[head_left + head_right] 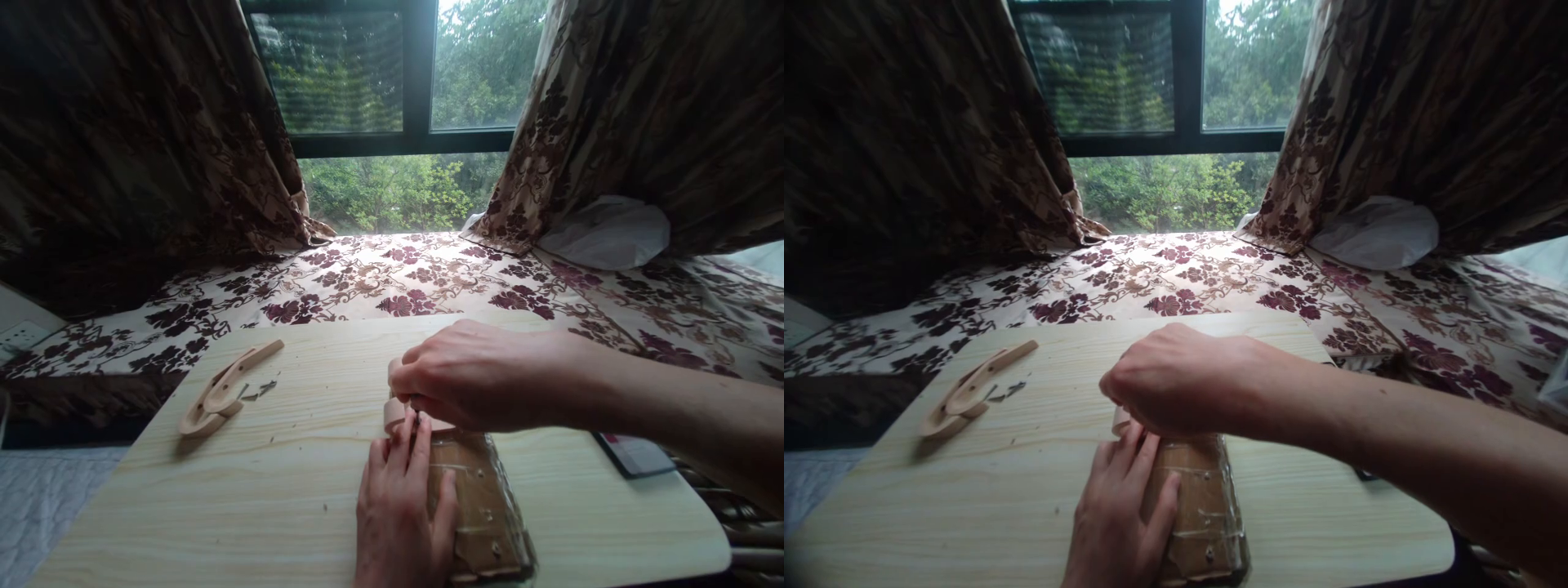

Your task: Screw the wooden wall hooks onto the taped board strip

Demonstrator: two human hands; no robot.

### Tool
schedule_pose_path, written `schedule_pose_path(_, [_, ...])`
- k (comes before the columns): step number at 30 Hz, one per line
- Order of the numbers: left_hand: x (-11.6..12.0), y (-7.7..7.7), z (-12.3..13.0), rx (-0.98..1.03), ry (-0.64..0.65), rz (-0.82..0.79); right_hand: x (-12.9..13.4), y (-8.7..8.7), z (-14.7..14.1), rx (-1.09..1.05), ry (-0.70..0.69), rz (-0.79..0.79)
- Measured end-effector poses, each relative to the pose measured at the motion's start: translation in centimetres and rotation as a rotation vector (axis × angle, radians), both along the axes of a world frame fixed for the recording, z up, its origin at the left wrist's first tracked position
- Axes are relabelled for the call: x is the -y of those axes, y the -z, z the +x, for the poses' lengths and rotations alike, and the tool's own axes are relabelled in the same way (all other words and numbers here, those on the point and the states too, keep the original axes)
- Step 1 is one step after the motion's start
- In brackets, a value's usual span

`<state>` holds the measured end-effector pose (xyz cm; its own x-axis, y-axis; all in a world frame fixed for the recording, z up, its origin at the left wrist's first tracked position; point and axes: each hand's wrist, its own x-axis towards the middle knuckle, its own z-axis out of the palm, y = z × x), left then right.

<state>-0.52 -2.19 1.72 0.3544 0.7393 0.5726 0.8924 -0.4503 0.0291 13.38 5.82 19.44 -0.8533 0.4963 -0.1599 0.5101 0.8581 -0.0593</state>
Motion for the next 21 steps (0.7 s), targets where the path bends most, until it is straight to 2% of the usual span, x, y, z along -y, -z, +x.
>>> schedule_pose_path(10, [0.0, 0.3, -0.1, 0.008, 0.001, -0.045, -0.1, 2.9, 0.2, -0.155, 0.117, 0.107])
schedule_pose_path(18, [0.2, 0.2, -0.2, -0.017, 0.011, -0.024, 0.5, 1.4, 0.6, -0.094, 0.036, 0.064])
schedule_pose_path(21, [0.1, 0.2, -0.2, -0.035, 0.004, -0.021, 0.6, 1.4, 0.7, -0.089, 0.023, 0.037])
